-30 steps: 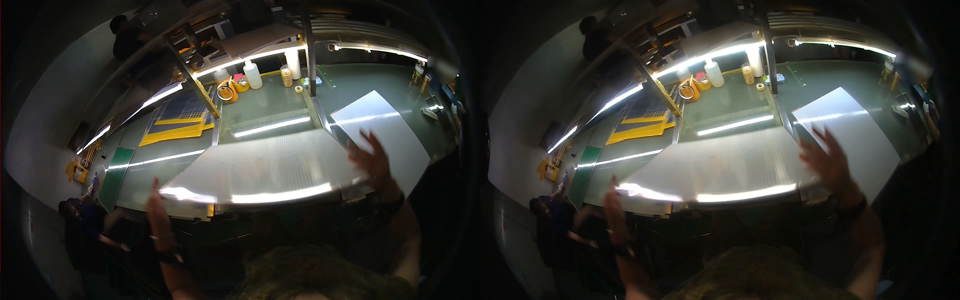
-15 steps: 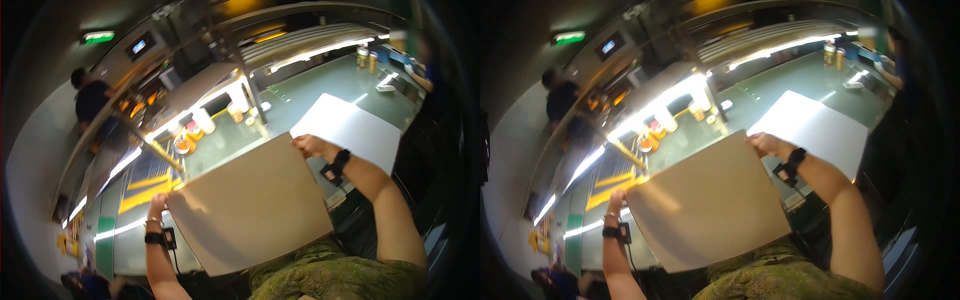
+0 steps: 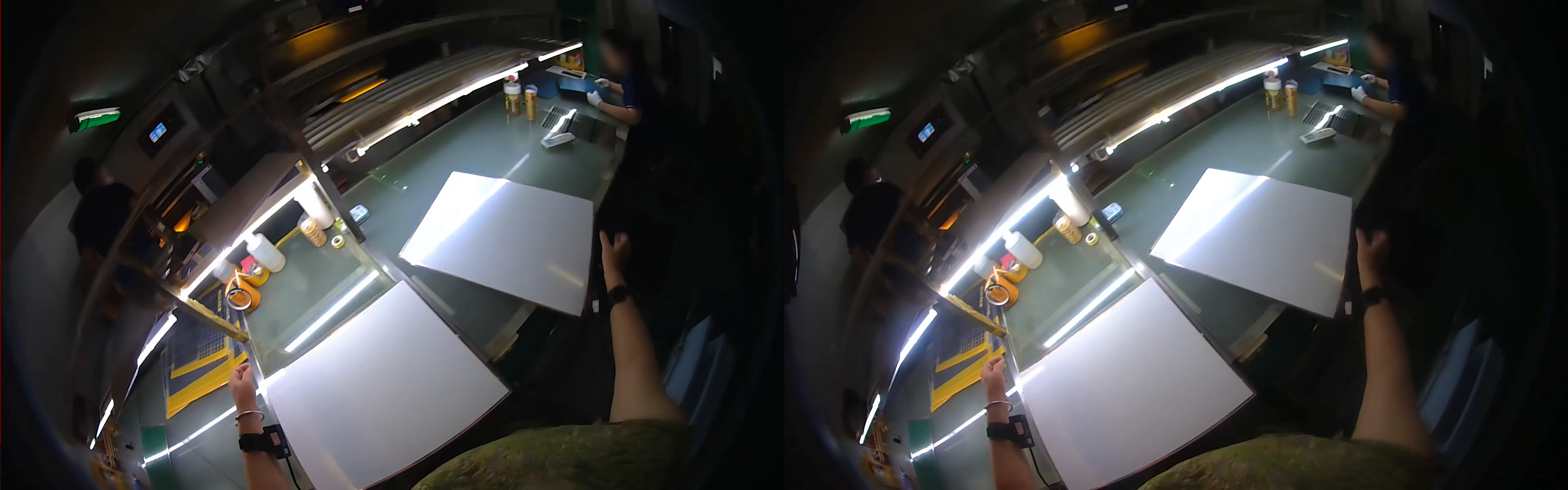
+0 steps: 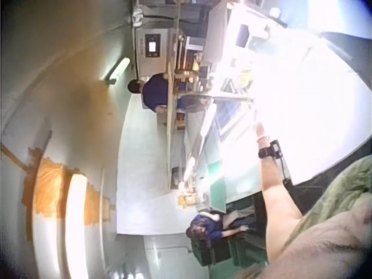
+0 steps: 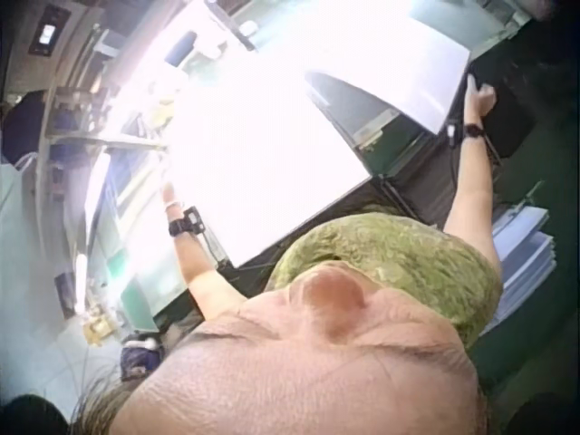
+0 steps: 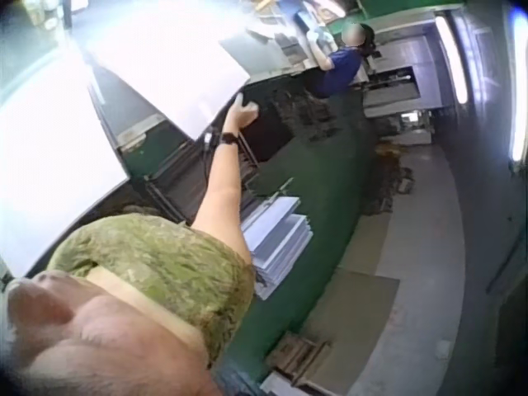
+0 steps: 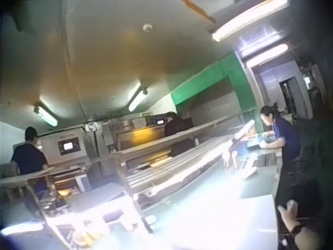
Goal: Inspecting and organizing large white panels and applying protective films in a fabrication setting.
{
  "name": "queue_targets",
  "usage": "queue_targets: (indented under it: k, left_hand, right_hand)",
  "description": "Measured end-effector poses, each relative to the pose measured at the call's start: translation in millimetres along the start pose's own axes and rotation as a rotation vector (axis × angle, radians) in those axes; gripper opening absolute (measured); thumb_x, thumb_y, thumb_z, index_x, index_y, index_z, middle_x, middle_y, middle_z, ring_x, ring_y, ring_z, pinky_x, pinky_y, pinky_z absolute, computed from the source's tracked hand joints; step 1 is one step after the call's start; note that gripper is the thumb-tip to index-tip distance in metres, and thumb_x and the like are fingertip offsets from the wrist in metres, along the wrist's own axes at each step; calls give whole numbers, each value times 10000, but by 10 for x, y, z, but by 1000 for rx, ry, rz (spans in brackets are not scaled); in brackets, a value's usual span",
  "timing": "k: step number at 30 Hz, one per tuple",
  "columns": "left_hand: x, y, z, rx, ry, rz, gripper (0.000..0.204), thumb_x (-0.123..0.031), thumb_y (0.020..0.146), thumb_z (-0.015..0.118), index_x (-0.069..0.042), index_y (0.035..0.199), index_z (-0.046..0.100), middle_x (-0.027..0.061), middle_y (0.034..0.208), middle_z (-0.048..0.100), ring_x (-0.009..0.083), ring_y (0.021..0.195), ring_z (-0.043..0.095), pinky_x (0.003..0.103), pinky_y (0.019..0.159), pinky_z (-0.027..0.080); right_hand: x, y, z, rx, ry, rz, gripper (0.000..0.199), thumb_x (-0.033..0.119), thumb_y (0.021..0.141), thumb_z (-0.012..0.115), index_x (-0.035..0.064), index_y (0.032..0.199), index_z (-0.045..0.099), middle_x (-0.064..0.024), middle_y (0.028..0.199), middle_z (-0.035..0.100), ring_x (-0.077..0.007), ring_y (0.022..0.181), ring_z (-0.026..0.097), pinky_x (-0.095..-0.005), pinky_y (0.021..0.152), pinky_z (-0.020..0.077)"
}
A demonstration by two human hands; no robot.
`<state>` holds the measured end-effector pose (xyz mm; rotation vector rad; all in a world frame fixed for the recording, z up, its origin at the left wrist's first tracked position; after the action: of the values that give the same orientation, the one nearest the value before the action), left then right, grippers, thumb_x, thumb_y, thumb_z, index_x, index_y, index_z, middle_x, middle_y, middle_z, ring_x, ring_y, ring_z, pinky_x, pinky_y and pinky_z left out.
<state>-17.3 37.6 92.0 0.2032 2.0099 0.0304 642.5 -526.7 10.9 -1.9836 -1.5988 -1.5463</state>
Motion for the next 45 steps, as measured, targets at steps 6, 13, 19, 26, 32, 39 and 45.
queue_targets:
  k: [6, 13, 19, 26, 32, 39, 45]
  left_hand:
    - [-1092, -519, 1264, 422, -233, 44, 178, -132, 831, 544, -31, 971, 586, 91, 872, 647, 154, 770, 628, 240, 629, 458]
    - [-2242, -1603, 2270, 942, -351, 270, 285, -248, 910, 503, 0, 1036, 568, 92, 991, 635, 180, 896, 620, 279, 756, 472]
    - [-2660, -2160, 2667, 1326, -1118, -150, 797, -616, 854, 358, 19, 1331, 289, 222, 1350, 339, 354, 1233, 359, 483, 963, 367]
    - [-1894, -2415, 3371, 925, -1335, -649, 738, -586, 843, 436, -30, 1318, 338, 183, 1318, 388, 352, 1197, 355, 506, 1013, 272]
    - [-1598, -2630, 3609, 906, -1193, -748, 686, -583, 858, 390, -79, 1324, 367, 154, 1350, 373, 354, 1235, 317, 539, 1003, 239]
    - [-1488, -2504, 3632, 867, -1225, -681, 814, -679, 807, 379, -103, 1375, 288, 153, 1410, 275, 361, 1266, 260, 572, 1003, 207]
    - [-1501, -2533, 3602, 848, -1251, -607, 850, -712, 786, 375, -121, 1387, 267, 139, 1420, 258, 347, 1276, 252, 539, 1018, 224]
  right_hand:
    - [-309, -665, 249, 1130, 785, 614, 306, 244, 803, 636, 16, 1000, 586, -68, 885, 610, -195, 809, 563, -330, 757, 447]
    - [811, -258, -893, 1010, 1192, 478, 382, 128, 805, 587, -48, 1135, 510, -111, 1015, 588, -204, 944, 552, -321, 837, 420]
    - [1046, -203, -1688, 1003, 731, -95, 324, 72, 806, 525, -35, 1109, 562, -121, 1054, 613, -166, 962, 565, -299, 810, 442]
    - [841, -662, -1440, 862, 285, -1029, 359, 132, 748, 642, 122, 1106, 617, -103, 1168, 577, -261, 1187, 454, -402, 1006, 335]
    - [1097, -1707, -1505, 1241, 177, -1406, 571, 350, 701, 696, 65, 1159, 508, -123, 1233, 511, -361, 1235, 371, -501, 1019, 292]
    - [1211, -1885, -1505, 1341, 401, -1334, 359, 271, 739, 671, 72, 1021, 573, -96, 1268, 488, -372, 1150, 472, -403, 933, 442]
    - [1136, -2064, -1515, 1259, 491, -1305, 177, 118, 732, 594, 55, 896, 613, -77, 1021, 622, -227, 963, 600, -323, 785, 507]
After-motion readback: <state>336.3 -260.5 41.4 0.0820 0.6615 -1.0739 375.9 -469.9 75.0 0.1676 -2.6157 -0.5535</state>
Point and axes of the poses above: each hand's wrist, its own y-axis towards the middle knuckle, its own z-axis out of the palm, x = y × z, the point moved 1 cm from there along y, towards the middle knuckle
